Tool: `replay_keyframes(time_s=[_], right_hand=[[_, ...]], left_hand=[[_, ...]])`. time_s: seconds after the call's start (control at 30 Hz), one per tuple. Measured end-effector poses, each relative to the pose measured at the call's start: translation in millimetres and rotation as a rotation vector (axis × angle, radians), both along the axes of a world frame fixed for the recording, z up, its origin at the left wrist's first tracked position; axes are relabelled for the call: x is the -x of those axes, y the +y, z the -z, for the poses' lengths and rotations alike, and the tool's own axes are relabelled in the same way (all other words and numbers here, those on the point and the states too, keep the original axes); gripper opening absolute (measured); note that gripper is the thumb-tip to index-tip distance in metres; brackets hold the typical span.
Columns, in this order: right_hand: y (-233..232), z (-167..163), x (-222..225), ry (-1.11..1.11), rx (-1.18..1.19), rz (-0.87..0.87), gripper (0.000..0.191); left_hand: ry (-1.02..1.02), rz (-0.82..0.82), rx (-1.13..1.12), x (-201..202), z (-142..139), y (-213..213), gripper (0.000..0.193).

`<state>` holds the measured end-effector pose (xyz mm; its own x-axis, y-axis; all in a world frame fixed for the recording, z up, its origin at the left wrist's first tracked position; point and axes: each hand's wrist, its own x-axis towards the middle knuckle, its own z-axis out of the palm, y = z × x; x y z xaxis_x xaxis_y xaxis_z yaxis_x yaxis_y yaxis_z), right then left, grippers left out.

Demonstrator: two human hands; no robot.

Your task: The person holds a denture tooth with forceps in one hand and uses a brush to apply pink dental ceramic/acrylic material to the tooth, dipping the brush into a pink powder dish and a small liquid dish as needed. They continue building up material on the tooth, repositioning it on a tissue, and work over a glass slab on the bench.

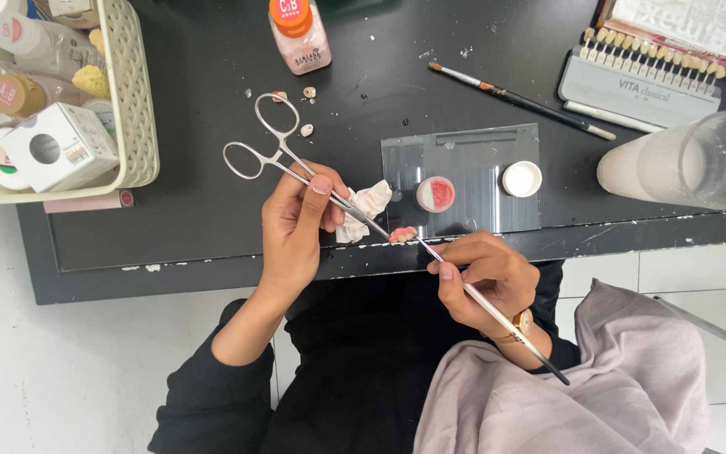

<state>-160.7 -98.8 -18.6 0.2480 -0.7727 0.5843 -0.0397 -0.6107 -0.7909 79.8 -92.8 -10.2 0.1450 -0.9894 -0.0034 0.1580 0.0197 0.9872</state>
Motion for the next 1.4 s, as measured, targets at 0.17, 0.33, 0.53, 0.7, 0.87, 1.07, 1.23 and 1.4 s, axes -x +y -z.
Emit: replay_keyframes(time_s=[0.17,0.33,0.53,0.7,0.87,1.07,1.23,1.4], right_hand=[[-0.6,1.1,0.2,0.004,0.004,-0.004,0.024],[-0.5,1.2,-0.3,-0.033,0.004,-0.007,0.023],[0.6,0.1,-0.5,0.003,0.002,0.011,0.024],[0.7,0.7,-0.5,-0.001,0.005,0.017,0.025],[0.4,0.7,-0.9,-0.005,0.006,0.014,0.024],[1.3,0.2,-0.5,-0.007,0.001,0.020,0.024],[0.7,-0.3,-0.9,-0.012,-0.003,0.013,0.023],[1.2,-1.5,0.1,0.018,-0.007,0.016,0.024]], left_hand=[[-0.004,0.004,0.002,0.2,0.2,-0.6,0.031],[-0.009,0.000,0.002,0.2,-0.4,-0.3,0.031],[-0.002,0.004,-0.006,0.4,-1.2,-0.3,0.031],[-0.003,0.007,-0.003,0.1,-1.2,0.2,0.031],[-0.008,-0.001,-0.005,0.5,-1.6,0.4,0.031],[-0.015,0.000,-0.009,0.0,-0.9,0.3,0.031],[-0.007,0.004,0.003,-0.3,0.3,0.7,0.031],[-0.009,0.008,0.005,-0.2,1.8,0.0,0.031]])
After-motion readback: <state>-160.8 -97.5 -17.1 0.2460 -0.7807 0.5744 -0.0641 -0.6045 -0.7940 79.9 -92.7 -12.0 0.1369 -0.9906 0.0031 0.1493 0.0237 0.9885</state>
